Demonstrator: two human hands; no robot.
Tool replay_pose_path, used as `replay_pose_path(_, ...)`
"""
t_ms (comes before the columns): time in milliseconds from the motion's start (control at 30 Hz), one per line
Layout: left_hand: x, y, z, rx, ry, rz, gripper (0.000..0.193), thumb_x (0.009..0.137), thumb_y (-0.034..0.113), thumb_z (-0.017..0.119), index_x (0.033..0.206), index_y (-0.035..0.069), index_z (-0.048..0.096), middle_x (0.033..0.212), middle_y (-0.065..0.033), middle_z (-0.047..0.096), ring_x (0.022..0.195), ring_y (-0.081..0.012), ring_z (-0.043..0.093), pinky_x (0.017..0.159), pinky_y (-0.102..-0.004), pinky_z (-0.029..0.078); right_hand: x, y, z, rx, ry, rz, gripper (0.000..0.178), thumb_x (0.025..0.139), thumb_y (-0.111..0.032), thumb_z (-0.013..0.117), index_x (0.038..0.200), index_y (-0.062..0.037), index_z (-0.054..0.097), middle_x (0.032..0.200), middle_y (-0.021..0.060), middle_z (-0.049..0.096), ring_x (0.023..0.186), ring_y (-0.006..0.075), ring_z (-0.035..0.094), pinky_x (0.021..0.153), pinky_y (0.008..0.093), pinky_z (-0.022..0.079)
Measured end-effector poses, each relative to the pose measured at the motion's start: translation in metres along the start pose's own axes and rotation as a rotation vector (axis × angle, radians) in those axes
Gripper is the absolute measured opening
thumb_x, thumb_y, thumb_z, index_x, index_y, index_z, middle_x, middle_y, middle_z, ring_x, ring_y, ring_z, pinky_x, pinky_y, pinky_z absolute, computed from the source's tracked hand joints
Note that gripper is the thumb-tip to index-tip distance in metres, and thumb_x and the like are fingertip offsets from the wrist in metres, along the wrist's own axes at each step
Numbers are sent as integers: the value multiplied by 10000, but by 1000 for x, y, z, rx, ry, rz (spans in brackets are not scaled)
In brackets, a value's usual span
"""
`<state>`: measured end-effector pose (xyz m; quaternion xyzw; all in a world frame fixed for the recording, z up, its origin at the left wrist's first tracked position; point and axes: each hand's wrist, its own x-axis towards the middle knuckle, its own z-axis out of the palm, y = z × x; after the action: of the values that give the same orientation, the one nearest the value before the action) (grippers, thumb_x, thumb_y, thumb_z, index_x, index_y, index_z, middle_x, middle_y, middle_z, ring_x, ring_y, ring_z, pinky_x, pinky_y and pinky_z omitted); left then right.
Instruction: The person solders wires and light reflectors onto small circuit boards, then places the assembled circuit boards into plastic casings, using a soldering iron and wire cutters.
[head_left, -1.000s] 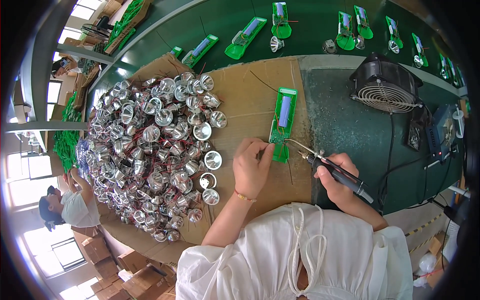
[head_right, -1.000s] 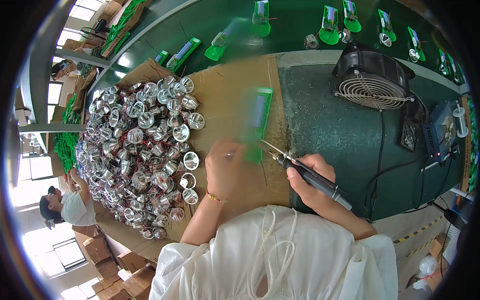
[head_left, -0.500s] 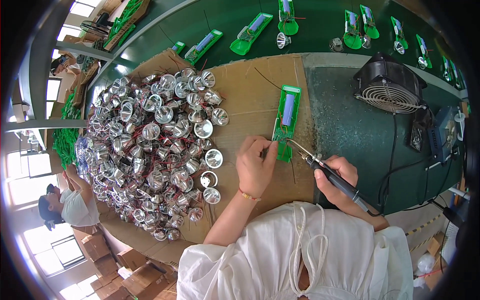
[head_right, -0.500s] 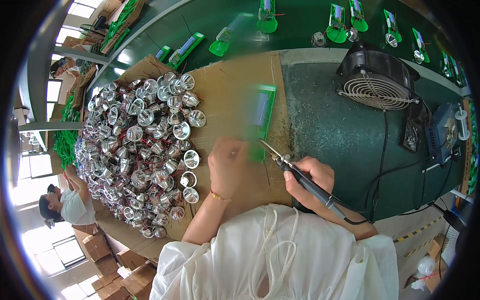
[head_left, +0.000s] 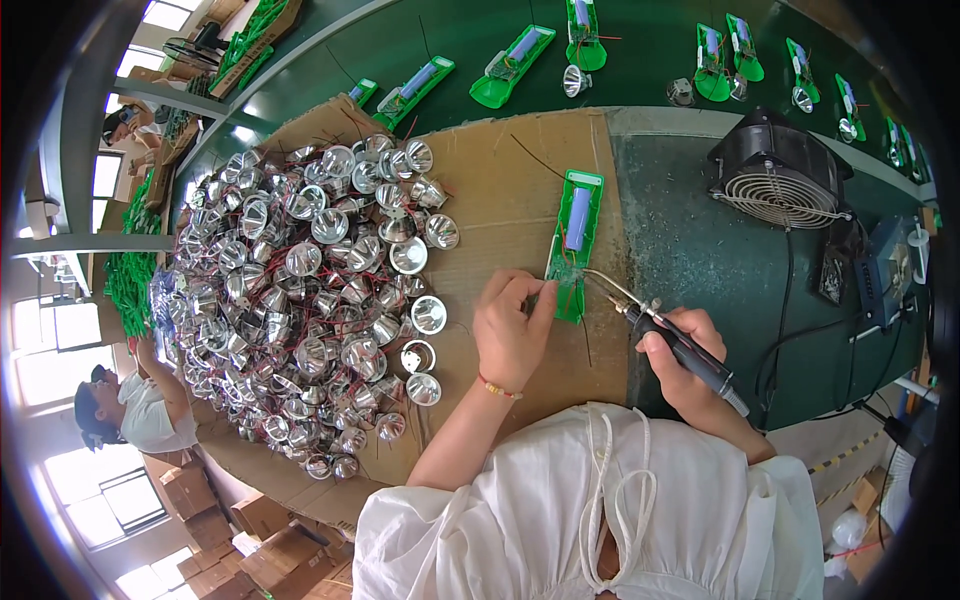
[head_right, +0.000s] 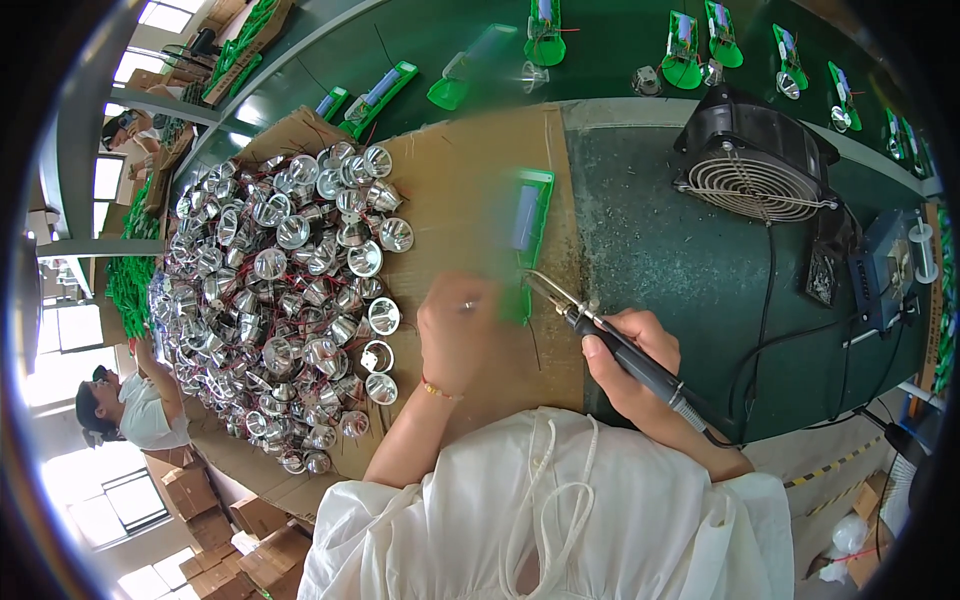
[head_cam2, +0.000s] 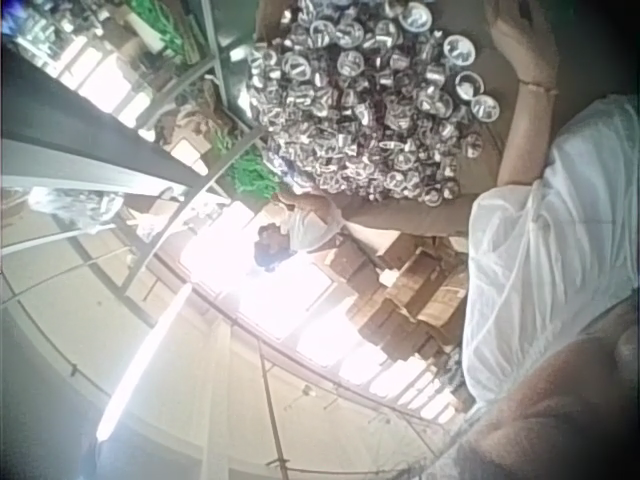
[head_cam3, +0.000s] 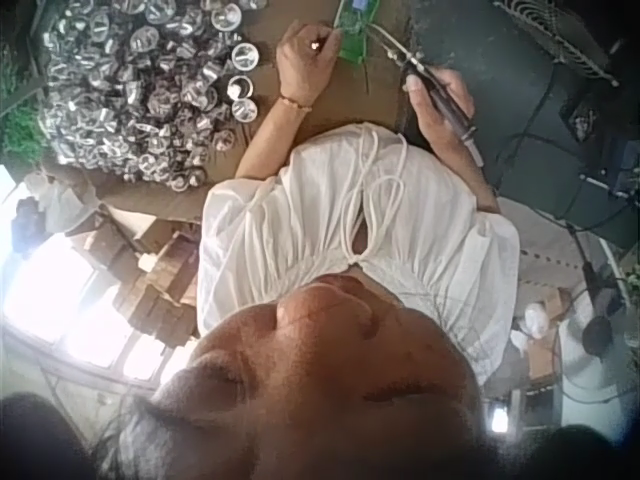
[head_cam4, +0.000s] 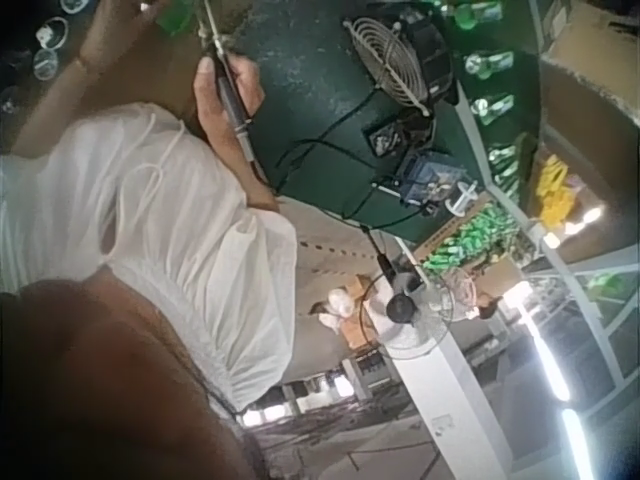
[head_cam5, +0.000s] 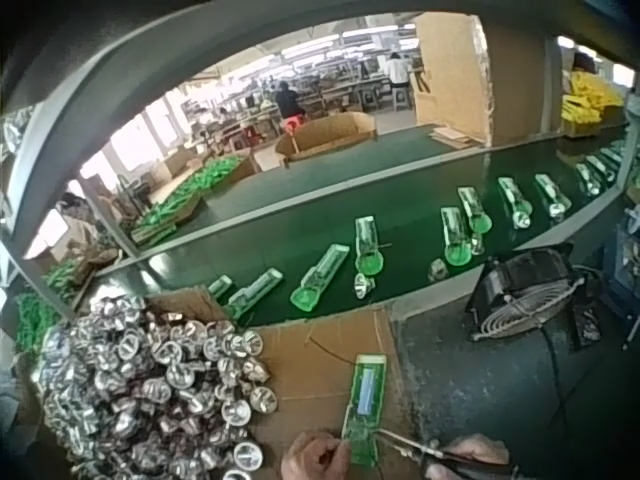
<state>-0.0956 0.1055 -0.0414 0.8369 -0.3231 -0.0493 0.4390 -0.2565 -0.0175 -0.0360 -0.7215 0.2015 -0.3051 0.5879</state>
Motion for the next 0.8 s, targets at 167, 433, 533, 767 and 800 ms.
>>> replay_pose_path(167,0,1,0,-5,7,-7,97,732,82,645,684,14,595,718,-96,564,566,-219,522,512,-310,409,-1,3,3,39,3,27,167,794,-74,618,848,19,490,658,73,588,559,89,547,498,224,429)
replay_pose_path(433,6,3,-4,-34,-65,-55,103,717,88,654,679,4,608,722,-100,574,569,-203,548,526,-300,432,-4,12,7,98,-42,153,178,815,-87,579,880,26,457,721,110,573,620,138,588,557,254,479)
replay_pose_path(533,8,4,-6,-33,-93,-87,104,712,92,652,681,0,613,737,-102,583,588,-203,565,544,-293,445,-3,12,11,136,-32,163,174,822,-84,574,885,26,455,717,106,571,622,139,588,557,257,484)
replay_pose_path(767,10,3,-9,-51,-130,-103,104,706,97,645,678,0,619,743,-103,587,592,-207,568,549,-292,446,-2,13,10,139,-65,211,151,830,-75,558,883,23,457,712,106,573,624,139,587,544,254,483)
replay_pose_path(800,11,3,-9,-46,-147,-115,106,707,98,645,679,-1,620,742,-103,587,593,-204,569,549,-290,446,-2,13,10,139,-64,211,151,830,-75,558,883,23,457,712,106,573,624,139,587,544,254,483)
